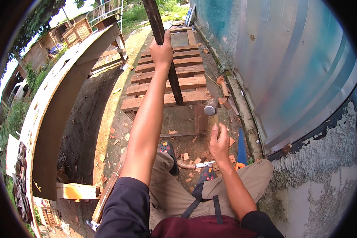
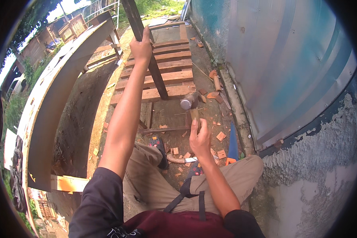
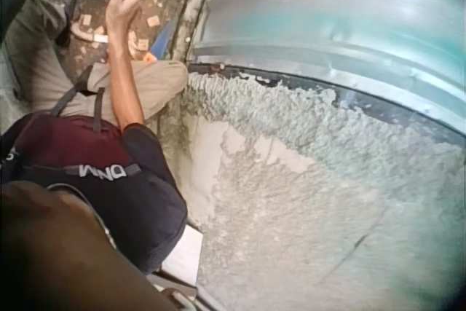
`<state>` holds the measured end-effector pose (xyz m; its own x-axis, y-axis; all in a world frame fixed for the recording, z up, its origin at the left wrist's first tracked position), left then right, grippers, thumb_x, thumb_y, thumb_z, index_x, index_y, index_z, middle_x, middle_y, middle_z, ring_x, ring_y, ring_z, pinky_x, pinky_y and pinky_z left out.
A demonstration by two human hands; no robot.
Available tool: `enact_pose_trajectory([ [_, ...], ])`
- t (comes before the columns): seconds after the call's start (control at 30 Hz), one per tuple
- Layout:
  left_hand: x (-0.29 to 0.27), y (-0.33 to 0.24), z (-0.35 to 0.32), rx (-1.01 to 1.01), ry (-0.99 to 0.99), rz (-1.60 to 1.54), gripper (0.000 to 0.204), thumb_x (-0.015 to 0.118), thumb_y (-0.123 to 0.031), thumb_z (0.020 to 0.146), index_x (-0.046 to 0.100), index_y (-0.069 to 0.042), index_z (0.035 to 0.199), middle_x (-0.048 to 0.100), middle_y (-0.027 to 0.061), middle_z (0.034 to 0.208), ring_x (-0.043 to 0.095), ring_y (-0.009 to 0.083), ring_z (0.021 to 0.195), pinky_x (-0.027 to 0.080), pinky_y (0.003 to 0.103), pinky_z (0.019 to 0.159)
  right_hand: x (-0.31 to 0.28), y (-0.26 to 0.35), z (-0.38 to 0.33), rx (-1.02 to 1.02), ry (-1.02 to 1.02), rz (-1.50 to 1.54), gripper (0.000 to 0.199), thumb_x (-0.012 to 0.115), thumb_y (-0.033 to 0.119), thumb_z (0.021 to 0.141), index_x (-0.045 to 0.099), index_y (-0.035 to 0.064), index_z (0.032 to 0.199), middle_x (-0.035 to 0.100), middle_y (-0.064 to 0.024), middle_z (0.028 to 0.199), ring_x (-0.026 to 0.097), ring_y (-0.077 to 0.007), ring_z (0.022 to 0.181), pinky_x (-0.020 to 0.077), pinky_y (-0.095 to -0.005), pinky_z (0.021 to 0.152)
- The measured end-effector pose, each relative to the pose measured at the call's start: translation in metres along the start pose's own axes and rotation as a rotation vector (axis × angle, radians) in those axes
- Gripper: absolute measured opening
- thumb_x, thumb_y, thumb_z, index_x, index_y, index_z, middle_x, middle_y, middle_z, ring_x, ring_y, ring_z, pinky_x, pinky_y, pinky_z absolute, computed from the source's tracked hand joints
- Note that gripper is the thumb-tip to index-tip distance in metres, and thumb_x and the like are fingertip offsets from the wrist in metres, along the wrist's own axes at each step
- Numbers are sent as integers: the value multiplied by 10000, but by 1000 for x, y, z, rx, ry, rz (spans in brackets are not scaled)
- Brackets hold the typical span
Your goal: The person uses a hammer to pry apart and remove wooden slats from a wooden pallet. They repeatedly strike the slats and pull them free, placing the removed pieces on the ground.
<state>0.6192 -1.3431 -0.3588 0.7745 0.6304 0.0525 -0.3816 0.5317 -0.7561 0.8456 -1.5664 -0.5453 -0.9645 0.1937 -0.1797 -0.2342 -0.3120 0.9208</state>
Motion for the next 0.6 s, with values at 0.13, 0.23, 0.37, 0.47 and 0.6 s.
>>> enact_pose_trajectory([
  [0.13, -14, 13, 10, -23, -103, 32, 402, 688, -355, 969, 648, 2, 788, 606, 77, 622, 578, 182, 591, 450, 368, 579, 13, 41, 37, 236, 338, 279, 239, 586, 208, 1015, 564, -26, 1060, 636, -217, 755, 659, -393, 684, 489, -477, 638],
  [0.23, -15, 2, 2, -42, -116, 25, 380, 687, -341, 970, 651, 3, 811, 610, 84, 627, 581, 191, 588, 453, 367, 579, 23, 41, 68, -175, 89, -128, 284, 637, 223, 994, 584, -20, 1130, 689, -217, 858, 704, -316, 749, 529, -429, 682],
  [0.37, -8, -12, -13, 96, -136, 46, 350, 698, -323, 962, 658, 3, 842, 631, 114, 641, 606, 229, 584, 480, 381, 590, 41, 53, 91, -183, 182, -188, 340, 633, 224, 976, 574, -11, 1214, 696, -285, 896, 682, -493, 833, 525, -525, 711],
  [0.47, 1, -18, -16, 141, -160, 45, 347, 716, -323, 945, 655, 3, 844, 651, 143, 660, 636, 267, 586, 485, 394, 583, 55, 36, 91, -221, 237, -438, 371, 622, 222, 967, 549, -5, 1251, 677, -320, 848, 659, -523, 832, 517, -568, 690],
  [0.6, -5, -13, -11, 147, -152, 69, 349, 723, -328, 939, 659, 4, 849, 654, 150, 657, 643, 282, 583, 489, 405, 584, 57, 36, 104, -312, 239, -502, 408, 619, 216, 958, 526, -1, 1291, 667, -343, 852, 661, -523, 832, 520, -583, 696],
])
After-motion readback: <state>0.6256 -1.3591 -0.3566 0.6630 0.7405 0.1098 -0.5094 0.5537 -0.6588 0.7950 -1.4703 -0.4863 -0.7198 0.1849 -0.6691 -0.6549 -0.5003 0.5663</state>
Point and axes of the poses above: each hand's wrist, its own z-axis towards the middle knuckle, its own x-axis out of the palm, y = z × x, the point moved 1 cm from there along z, towards the middle knuckle
